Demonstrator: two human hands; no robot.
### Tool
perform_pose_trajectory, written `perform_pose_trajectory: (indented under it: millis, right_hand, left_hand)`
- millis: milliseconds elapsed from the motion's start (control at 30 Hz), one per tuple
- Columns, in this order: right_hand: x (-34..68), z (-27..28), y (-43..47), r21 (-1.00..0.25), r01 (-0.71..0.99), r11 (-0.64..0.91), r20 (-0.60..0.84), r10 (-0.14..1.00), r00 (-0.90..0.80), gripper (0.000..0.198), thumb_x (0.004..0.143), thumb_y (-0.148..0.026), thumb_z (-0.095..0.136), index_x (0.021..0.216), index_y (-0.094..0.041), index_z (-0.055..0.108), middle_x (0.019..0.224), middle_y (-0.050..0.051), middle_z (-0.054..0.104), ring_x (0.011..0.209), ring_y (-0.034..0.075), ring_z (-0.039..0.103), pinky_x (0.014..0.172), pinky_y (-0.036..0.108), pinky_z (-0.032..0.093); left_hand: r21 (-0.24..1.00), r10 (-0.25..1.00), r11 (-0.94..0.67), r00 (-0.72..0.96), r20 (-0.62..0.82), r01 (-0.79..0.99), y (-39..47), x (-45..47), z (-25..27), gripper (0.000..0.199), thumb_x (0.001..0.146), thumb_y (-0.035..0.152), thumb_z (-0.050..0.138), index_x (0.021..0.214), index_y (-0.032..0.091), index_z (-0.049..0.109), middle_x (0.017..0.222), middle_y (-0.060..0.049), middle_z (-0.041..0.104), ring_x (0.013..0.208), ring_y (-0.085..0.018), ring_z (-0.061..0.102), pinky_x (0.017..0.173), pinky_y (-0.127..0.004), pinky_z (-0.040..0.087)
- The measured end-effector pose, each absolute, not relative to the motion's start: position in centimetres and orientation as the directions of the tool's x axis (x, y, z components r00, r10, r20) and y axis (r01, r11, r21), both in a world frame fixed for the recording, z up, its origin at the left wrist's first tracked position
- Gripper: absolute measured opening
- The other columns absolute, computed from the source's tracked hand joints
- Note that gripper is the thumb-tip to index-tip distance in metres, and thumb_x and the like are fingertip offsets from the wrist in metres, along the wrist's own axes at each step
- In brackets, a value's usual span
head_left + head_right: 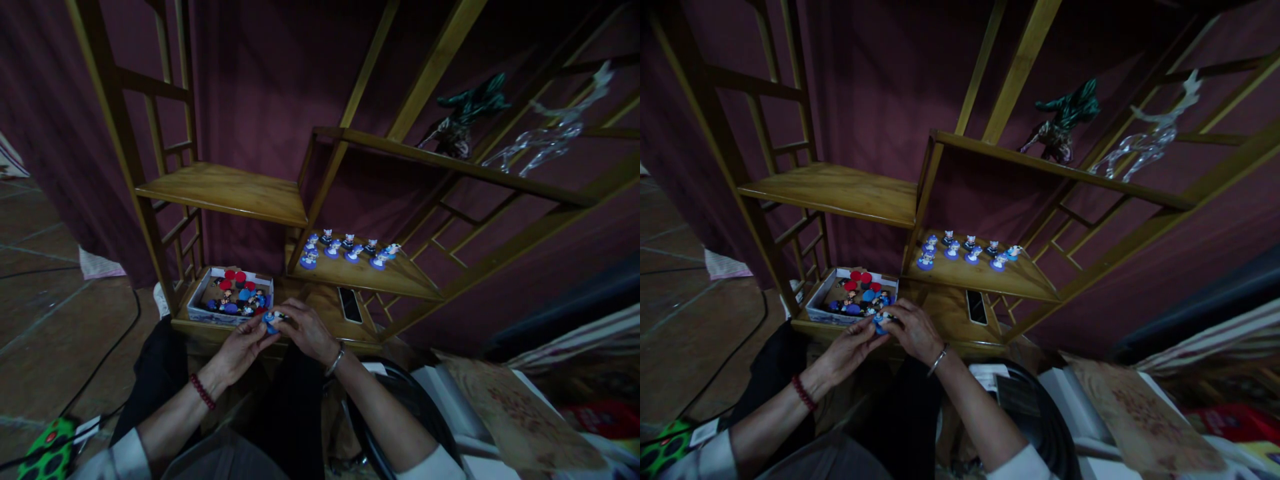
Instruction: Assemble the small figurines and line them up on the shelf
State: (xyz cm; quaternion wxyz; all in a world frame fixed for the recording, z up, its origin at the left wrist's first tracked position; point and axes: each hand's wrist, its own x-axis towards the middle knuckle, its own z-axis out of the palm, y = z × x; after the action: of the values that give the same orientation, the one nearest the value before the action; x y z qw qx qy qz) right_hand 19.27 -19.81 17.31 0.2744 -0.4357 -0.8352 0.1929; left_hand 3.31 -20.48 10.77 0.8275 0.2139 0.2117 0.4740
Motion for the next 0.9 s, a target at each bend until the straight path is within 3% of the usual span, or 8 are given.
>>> perform_pose_trajectory:
  millis: [333, 567, 733, 900]
  right_hand:
    - [18.7, 16.5, -20.0, -0.544, 0.666, 0.511, 0.323, 0.860, -0.395, 0.022, 0.083, -0.029, 0.050, 0.102, -0.024, 0.059, 0.091, 0.003, 0.056, 0.085, 0.014, 0.054, 0.078, 0.026, 0.044]
    - [18.9, 16.6, -20.1, -0.598, 0.633, 0.491, 0.339, 0.871, -0.355, 0.029, 0.081, -0.027, 0.052, 0.110, -0.026, 0.055, 0.098, 0.003, 0.058, 0.092, 0.015, 0.055, 0.082, 0.029, 0.044]
    - [19.2, 15.6, -20.1, -0.638, 0.620, 0.457, 0.389, 0.886, -0.253, 0.042, 0.078, -0.027, 0.055, 0.119, -0.026, 0.047, 0.110, 0.004, 0.058, 0.101, 0.018, 0.053, 0.089, 0.034, 0.043]
    - [19.6, 15.0, -20.3, -0.656, 0.648, 0.387, 0.396, 0.907, -0.141, 0.035, 0.078, -0.031, 0.055, 0.112, -0.024, 0.052, 0.105, 0.004, 0.060, 0.096, 0.018, 0.055, 0.085, 0.034, 0.045]
  left_hand:
    - [0.539, 0.902, 0.419, 0.402, -0.157, -0.730, -20.4, 3.5, 10.9, 0.019, 0.068, 0.013, 0.067, 0.086, 0.015, 0.067, 0.093, -0.002, 0.066, 0.090, -0.014, 0.059, 0.097, -0.037, 0.037]
    - [0.521, 0.900, 0.428, 0.401, -0.170, -0.739, -20.2, 3.7, 11.2, 0.021, 0.068, 0.010, 0.066, 0.088, 0.014, 0.066, 0.096, -0.004, 0.066, 0.092, -0.015, 0.059, 0.096, -0.038, 0.039]
    - [0.488, 0.899, 0.434, 0.401, -0.177, -0.757, -20.1, 4.4, 11.5, 0.018, 0.068, 0.008, 0.066, 0.084, 0.013, 0.066, 0.094, -0.004, 0.066, 0.093, -0.016, 0.059, 0.096, -0.038, 0.039]
    - [0.480, 0.899, 0.437, 0.394, -0.194, -0.761, -20.0, 5.2, 12.4, 0.014, 0.068, 0.006, 0.065, 0.081, 0.012, 0.066, 0.092, -0.004, 0.066, 0.091, -0.015, 0.060, 0.096, -0.035, 0.040]
